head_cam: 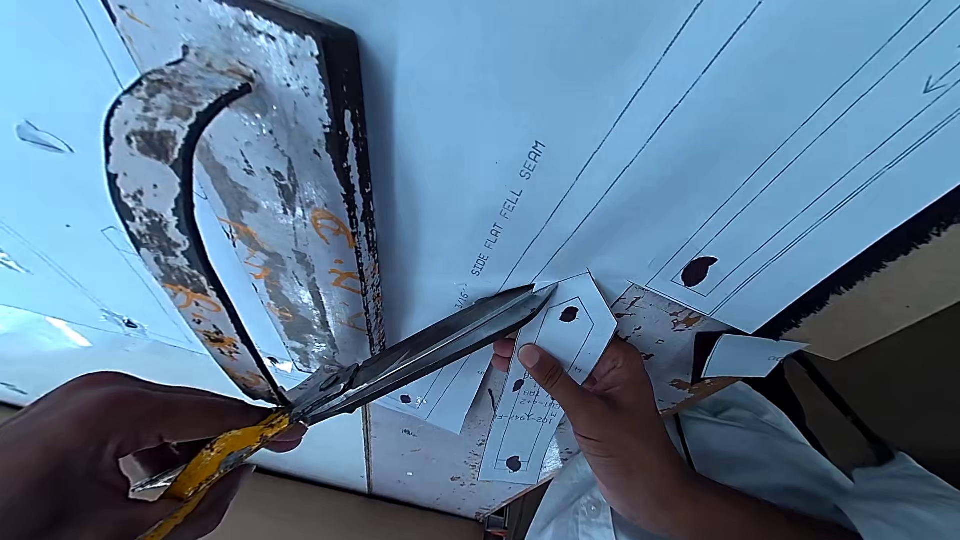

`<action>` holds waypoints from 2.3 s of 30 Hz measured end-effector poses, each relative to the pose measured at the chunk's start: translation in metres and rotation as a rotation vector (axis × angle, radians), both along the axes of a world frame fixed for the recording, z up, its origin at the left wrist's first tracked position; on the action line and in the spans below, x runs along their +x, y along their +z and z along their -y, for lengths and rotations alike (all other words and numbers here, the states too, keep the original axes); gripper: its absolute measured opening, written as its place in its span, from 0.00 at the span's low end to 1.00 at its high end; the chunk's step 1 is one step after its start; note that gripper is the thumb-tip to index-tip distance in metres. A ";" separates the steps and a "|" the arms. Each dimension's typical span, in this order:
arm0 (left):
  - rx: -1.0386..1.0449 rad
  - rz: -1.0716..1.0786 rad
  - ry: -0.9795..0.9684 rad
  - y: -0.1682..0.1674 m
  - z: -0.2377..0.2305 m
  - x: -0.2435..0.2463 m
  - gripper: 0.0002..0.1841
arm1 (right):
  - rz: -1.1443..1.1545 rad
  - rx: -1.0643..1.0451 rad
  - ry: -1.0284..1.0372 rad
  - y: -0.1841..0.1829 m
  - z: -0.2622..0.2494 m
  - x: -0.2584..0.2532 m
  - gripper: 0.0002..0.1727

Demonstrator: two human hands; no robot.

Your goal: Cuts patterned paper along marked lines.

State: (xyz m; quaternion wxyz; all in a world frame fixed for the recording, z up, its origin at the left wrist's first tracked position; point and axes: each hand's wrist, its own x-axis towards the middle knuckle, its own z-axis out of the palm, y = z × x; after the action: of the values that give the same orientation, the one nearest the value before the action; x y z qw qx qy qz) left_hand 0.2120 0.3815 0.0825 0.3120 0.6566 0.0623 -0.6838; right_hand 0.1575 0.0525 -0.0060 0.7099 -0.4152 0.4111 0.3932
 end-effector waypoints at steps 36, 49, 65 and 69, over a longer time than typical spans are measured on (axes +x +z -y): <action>0.077 0.050 -0.052 0.010 0.024 0.003 0.16 | -0.068 0.021 0.009 0.003 0.002 0.004 0.08; 0.085 0.094 -0.002 0.005 0.040 0.000 0.14 | -0.084 0.092 0.040 0.003 0.008 0.006 0.08; 0.104 0.260 -0.004 0.001 0.026 -0.027 0.15 | -0.132 0.188 0.059 0.003 0.016 0.012 0.09; 0.105 0.261 -0.003 -0.002 0.020 -0.031 0.15 | -0.137 0.198 0.061 0.003 0.018 0.013 0.09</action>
State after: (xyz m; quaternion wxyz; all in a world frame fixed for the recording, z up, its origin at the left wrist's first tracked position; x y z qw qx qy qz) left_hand 0.1806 0.3618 0.0810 0.2818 0.7555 0.0561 -0.5888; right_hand 0.1707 0.0346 -0.0034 0.7055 -0.3275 0.4049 0.4807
